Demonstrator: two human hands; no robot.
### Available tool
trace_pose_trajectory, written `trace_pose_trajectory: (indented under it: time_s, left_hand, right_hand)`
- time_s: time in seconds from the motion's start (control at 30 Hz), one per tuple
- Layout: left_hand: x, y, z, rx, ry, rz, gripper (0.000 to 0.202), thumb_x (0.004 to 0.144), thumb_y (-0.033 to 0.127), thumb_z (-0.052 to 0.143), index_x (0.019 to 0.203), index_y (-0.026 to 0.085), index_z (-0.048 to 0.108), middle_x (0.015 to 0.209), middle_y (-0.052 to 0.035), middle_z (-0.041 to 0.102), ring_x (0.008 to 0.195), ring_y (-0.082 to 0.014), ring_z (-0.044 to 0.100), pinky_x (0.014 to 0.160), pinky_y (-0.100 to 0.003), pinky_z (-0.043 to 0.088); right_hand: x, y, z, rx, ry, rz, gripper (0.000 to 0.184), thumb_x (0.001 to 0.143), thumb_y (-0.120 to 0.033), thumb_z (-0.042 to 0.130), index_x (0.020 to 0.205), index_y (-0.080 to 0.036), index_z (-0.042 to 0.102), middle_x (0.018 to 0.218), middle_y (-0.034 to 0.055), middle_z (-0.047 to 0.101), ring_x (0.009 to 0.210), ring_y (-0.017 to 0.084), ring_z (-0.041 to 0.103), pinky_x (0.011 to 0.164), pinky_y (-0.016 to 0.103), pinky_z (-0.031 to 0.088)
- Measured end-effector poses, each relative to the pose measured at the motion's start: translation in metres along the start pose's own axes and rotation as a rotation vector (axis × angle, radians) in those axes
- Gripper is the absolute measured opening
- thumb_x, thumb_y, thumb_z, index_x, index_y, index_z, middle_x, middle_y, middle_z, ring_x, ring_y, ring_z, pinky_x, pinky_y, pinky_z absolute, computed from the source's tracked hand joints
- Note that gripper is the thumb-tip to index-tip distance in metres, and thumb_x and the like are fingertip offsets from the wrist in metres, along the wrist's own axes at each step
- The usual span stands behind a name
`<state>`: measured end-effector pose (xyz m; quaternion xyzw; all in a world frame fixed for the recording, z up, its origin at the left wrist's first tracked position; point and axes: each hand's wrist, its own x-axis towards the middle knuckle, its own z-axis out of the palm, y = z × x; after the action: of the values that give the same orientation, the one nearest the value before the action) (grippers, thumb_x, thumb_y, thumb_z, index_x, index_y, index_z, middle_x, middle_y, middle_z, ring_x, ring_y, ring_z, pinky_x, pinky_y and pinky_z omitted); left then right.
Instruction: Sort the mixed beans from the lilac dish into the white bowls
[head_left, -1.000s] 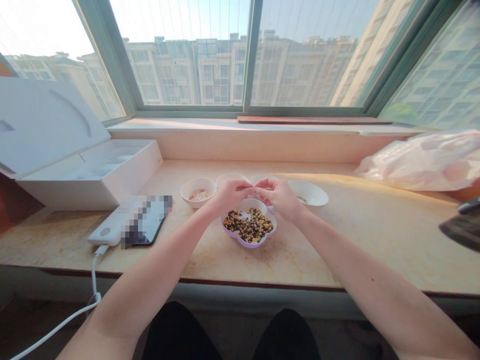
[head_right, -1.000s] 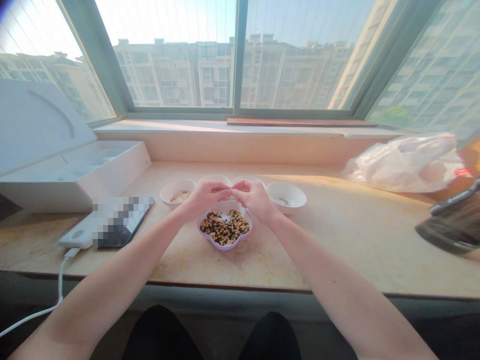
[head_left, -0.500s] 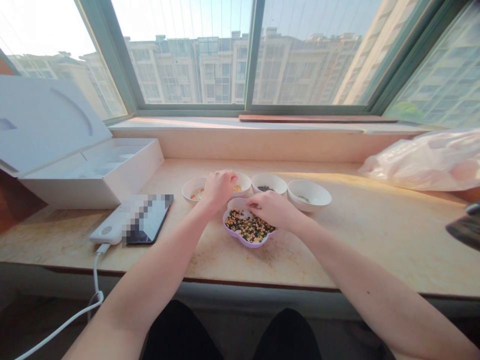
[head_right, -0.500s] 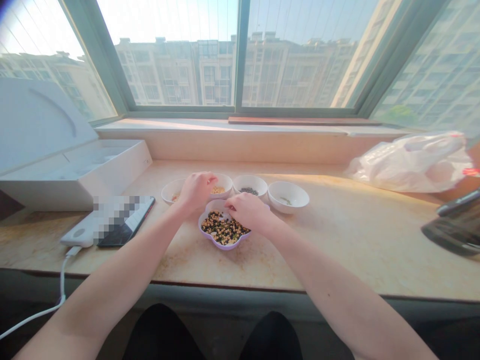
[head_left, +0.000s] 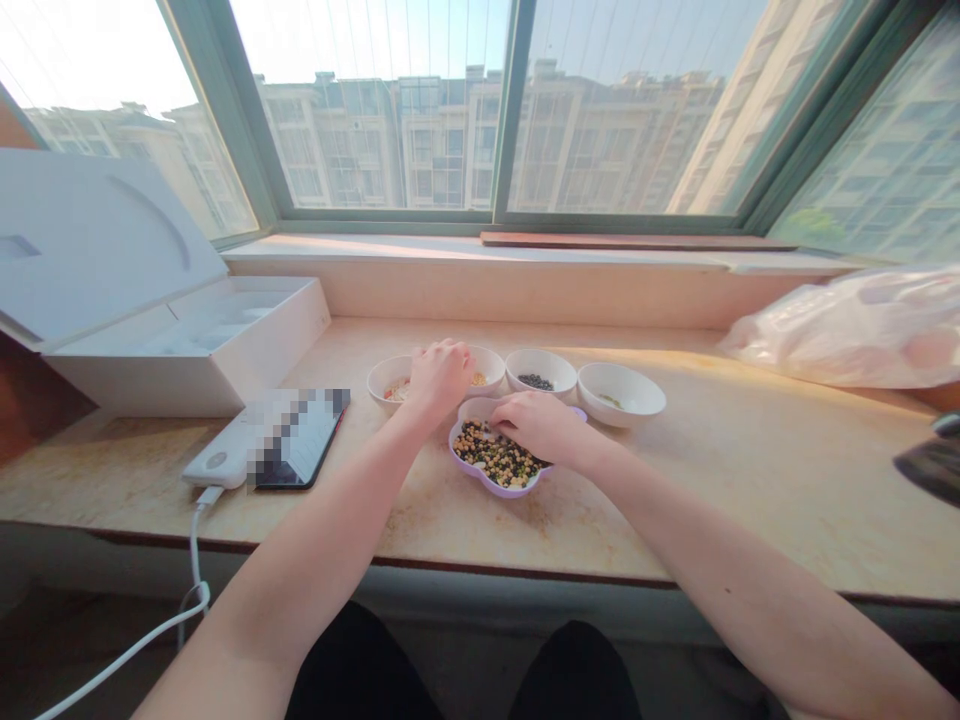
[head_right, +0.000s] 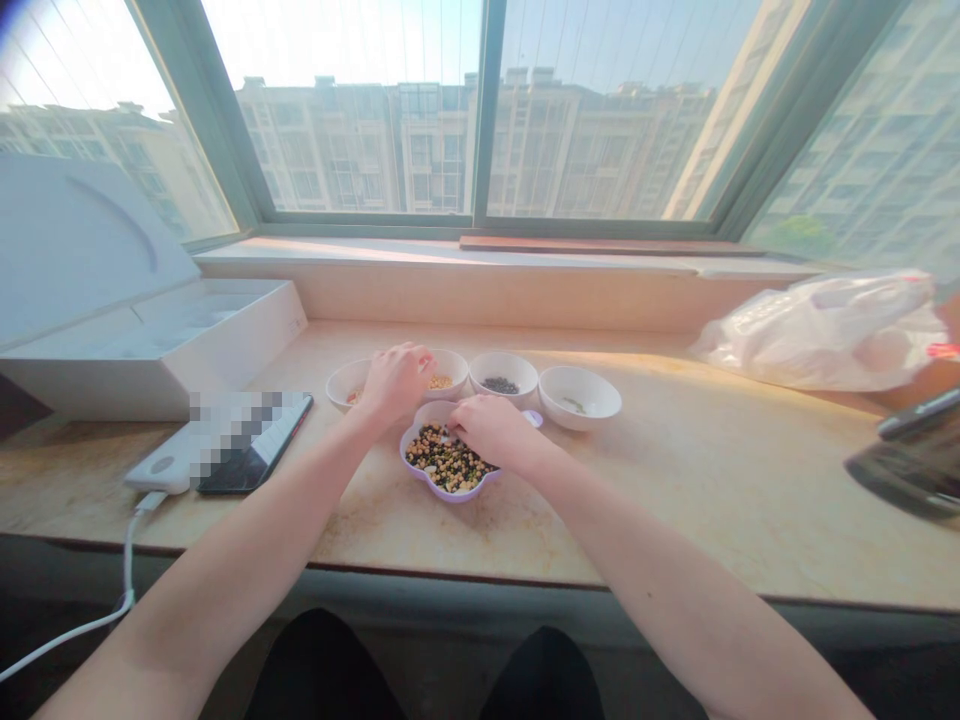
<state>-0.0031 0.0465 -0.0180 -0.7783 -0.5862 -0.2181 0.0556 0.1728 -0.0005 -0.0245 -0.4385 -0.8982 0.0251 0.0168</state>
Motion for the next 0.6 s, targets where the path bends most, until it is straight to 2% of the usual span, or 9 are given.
trace_pose_trajectory:
  time_s: [0.17,0.4,0.5,0.6]
  left_hand:
    - [-0.0002,0.0021,0.0002,-0.025,-0.004,0.025,0.031,0.101,0.023,0.044,0.097,0.017,0.074,0.111,-0.0127,0.074,0.104,-0.0273,0.068,0.09,-0.04,0.043]
    - [-0.001,0.0059,-0.0004,-0.054,-0.005,0.055,0.031,0.101,0.021,0.044,0.092,0.017,0.074,0.107,-0.0115,0.075,0.101,-0.0266,0.068,0.088,-0.04,0.044]
    - [-0.0018,0.0054,-0.0015,-0.089,0.015,0.095,0.03,0.101,0.021,0.046,0.091,0.016,0.074,0.104,-0.0113,0.075,0.096,-0.0256,0.068,0.086,-0.038,0.045]
    - [-0.0045,0.0053,-0.0022,-0.207,0.023,0.175,0.028,0.099,0.02,0.05,0.09,0.017,0.075,0.098,-0.0091,0.075,0.088,-0.022,0.068,0.082,-0.034,0.047]
  right_hand:
    - [-0.0001,-0.0039,-0.0025,0.052,-0.007,-0.003,0.028,0.092,-0.006,0.054,0.096,-0.019,0.078,0.108,0.007,0.079,0.105,0.025,0.072,0.093,0.034,0.051]
    - [0.0001,-0.0098,-0.0023,0.108,0.015,-0.02,0.017,0.089,-0.009,0.056,0.093,-0.017,0.07,0.102,0.0103,0.076,0.096,0.027,0.07,0.085,0.037,0.05]
    - [-0.001,-0.0078,-0.0021,0.212,0.083,-0.036,0.012,0.085,-0.008,0.059,0.083,-0.018,0.064,0.089,0.0083,0.073,0.085,0.024,0.066,0.078,0.036,0.047]
    - [-0.0038,-0.001,-0.003,0.374,0.191,-0.036,0.014,0.079,-0.006,0.058,0.077,-0.02,0.055,0.077,0.0026,0.066,0.075,0.019,0.061,0.072,0.032,0.045]
